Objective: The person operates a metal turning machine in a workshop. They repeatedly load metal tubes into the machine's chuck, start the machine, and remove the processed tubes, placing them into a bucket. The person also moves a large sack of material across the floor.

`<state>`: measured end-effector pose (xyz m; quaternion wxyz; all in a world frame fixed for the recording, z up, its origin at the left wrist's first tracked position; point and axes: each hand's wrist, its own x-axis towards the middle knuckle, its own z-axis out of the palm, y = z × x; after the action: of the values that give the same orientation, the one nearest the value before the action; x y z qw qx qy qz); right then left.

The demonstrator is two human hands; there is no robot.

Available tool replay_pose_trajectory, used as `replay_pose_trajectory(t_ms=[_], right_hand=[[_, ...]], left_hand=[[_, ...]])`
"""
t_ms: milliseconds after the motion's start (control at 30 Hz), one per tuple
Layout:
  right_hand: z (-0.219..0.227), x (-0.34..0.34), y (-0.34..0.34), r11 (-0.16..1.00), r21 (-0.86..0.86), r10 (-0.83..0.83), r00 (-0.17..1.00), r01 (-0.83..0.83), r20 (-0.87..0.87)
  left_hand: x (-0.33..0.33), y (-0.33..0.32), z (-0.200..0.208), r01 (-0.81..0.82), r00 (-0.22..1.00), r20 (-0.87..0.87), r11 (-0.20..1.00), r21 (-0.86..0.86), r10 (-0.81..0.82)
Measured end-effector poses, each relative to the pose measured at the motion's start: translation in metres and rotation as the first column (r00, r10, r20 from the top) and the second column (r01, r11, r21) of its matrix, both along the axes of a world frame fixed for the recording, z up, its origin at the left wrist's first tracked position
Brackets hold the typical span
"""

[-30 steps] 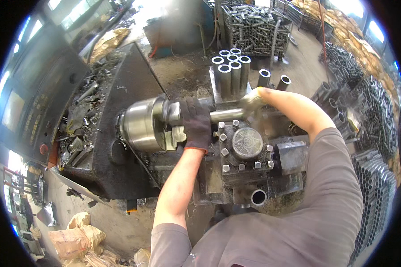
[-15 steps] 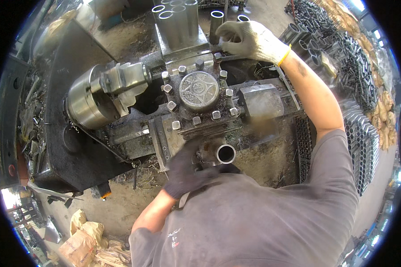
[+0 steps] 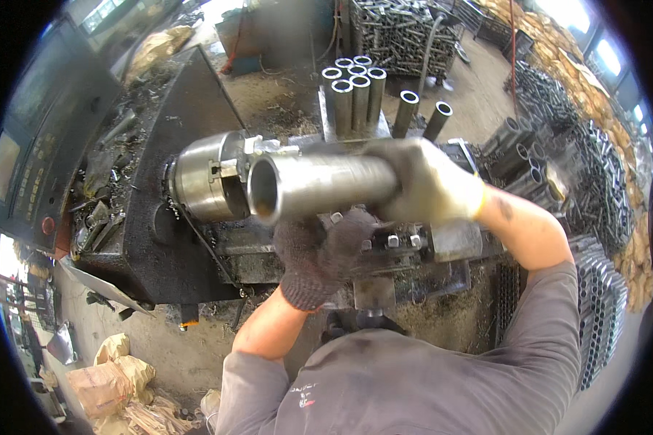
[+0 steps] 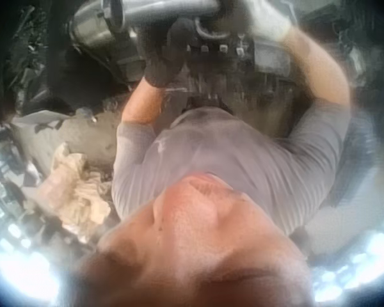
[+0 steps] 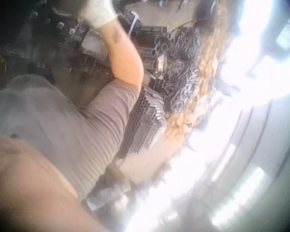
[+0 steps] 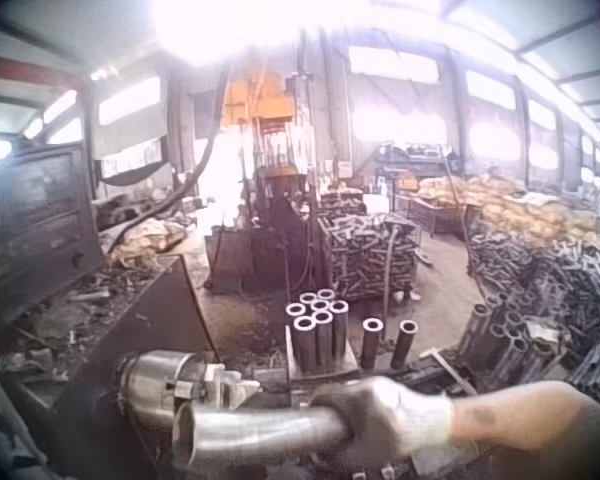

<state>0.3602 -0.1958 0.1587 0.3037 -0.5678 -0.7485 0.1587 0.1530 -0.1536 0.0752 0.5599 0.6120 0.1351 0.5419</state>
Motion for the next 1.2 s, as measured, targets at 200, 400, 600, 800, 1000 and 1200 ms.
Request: replay_pose_trajectory(t_ms=[200, 400, 600, 800, 1000, 1200], right_hand=[[-0.050, 0.071, 0.108, 0.949, -0.187, -0.081, 0.768, 0.255, 0.635], [-0.147, 0.100, 0.131, 0.964, -0.261, 0.098, 0.852, 0.047, 0.515], [-0.163, 0.093, 0.145, 0.892, -0.452, 0.153, 0.961, -0.032, 0.232], [-0.150, 0.067, 0.164, 0.841, -0.539, 0.213, 0.880, 0.056, 0.424], [-0.117, -0.009, 0.214, 0.590, -0.802, 0.128, 0.992, -0.094, -0.022], [-0.134, 0.027, 0.210, 0.738, -0.645, 0.229, 0.973, -0.200, -0.040]], left_hand=[[-0.103, 0.019, -0.095, -0.409, 0.730, -0.640, 0.904, -0.125, 0.241], [-0.254, -0.025, -0.233, -0.702, 0.707, -0.598, 0.476, -0.530, 0.378], [-0.369, -0.013, -0.283, -0.764, 0.431, -0.480, 0.026, -0.645, 0.764], [-0.413, 0.004, -0.272, -0.448, 0.663, -0.205, 0.162, -0.879, 0.720], [-0.430, 0.005, -0.254, -0.310, 0.721, -0.213, 0.031, -0.950, 0.660], [-0.457, 0.015, -0.303, -0.582, 0.653, -0.361, 0.137, -0.802, 0.665]])
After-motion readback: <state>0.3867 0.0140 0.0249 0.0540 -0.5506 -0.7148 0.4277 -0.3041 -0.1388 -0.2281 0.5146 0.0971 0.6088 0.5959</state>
